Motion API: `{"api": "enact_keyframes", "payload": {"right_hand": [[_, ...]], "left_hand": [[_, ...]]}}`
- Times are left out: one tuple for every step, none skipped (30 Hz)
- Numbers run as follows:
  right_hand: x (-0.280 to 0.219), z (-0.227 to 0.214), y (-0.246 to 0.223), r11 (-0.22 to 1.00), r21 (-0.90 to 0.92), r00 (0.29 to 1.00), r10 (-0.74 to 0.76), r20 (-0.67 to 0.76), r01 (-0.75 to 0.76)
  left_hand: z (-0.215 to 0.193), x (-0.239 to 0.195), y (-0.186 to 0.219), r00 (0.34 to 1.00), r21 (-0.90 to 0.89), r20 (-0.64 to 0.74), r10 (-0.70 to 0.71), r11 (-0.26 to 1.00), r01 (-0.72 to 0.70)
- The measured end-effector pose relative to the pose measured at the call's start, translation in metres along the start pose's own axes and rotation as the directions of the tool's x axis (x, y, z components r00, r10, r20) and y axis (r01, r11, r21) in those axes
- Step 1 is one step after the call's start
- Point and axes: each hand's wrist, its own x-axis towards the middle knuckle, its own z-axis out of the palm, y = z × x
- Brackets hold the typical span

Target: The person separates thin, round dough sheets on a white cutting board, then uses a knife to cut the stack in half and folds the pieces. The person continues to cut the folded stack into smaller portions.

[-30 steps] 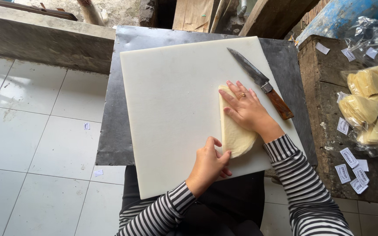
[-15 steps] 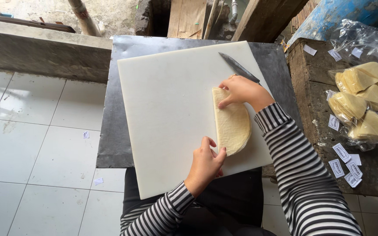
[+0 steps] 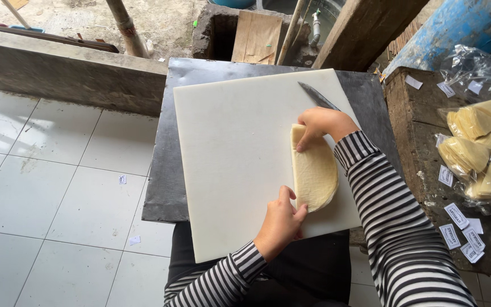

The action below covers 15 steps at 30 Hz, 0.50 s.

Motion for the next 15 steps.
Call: {"api": "enact_keyframes", "payload": {"right_hand": [[0.003,0.002,0.002,0.999,0.034,1.000,-0.011,-0.017,0.011],[0.006,0.004,0.005,0.997,0.067,0.999,-0.021,-0.034,0.023],[0.010,0.006,0.008,0.994,0.099,0.998,-0.034,-0.051,0.039],[0.013,0.008,0.011,0.992,0.118,0.998,-0.038,-0.058,0.045],[0.016,0.009,0.013,0.989,0.134,0.997,-0.044,-0.065,0.053],[0.018,0.011,0.016,0.987,0.151,0.996,-0.051,-0.073,0.062],[0.020,0.011,0.018,0.986,0.153,0.998,-0.056,-0.042,0.062],[0.022,0.011,0.020,0.986,0.155,0.998,-0.062,-0.012,0.063],[0.022,0.012,0.023,0.985,0.159,0.998,-0.066,0.018,0.062],[0.021,0.012,0.026,0.977,0.190,0.994,-0.104,0.012,0.100],[0.019,0.012,0.030,0.965,0.222,0.990,-0.140,0.003,0.136],[0.017,0.011,0.033,0.952,0.254,0.985,-0.175,-0.007,0.171],[0.014,0.011,0.037,0.938,0.284,0.979,-0.202,-0.027,0.201],[0.009,0.011,0.041,0.922,0.312,0.973,-0.227,-0.047,0.231],[0.005,0.011,0.045,0.903,0.341,0.965,-0.253,-0.068,0.260]], "left_hand": [[0.000,-0.001,-0.001,1.000,0.002,0.001,0.003,1.000,-0.003],[0.000,-0.001,-0.001,1.000,-0.004,-0.001,0.013,1.000,-0.013],[0.000,-0.001,-0.001,1.000,-0.009,-0.006,0.021,1.000,-0.021],[0.000,-0.001,-0.001,1.000,-0.014,-0.011,0.029,0.999,-0.030],[0.000,-0.001,-0.001,0.999,-0.016,-0.007,0.032,0.999,-0.032],[0.000,-0.002,-0.001,0.999,-0.018,-0.004,0.035,0.999,-0.035],[-0.001,-0.003,-0.001,0.999,-0.020,-0.001,0.038,0.999,-0.038],[-0.001,-0.004,0.000,0.999,-0.033,-0.002,0.036,0.999,-0.036],[-0.002,-0.005,0.000,0.999,-0.043,0.001,0.033,0.999,-0.033],[-0.002,-0.006,0.001,1.000,-0.054,0.003,0.030,0.998,-0.030],[-0.003,-0.007,0.001,1.000,-0.051,0.010,0.024,0.998,-0.023],[-0.004,-0.007,0.002,1.000,-0.048,0.017,0.018,0.999,-0.017],[-0.004,-0.007,0.002,1.000,-0.045,0.027,0.009,0.999,-0.008],[-0.004,-0.007,0.003,1.000,-0.047,0.025,0.014,0.999,-0.012],[-0.003,-0.007,0.003,1.000,-0.048,0.023,0.017,0.999,-0.016]]}}
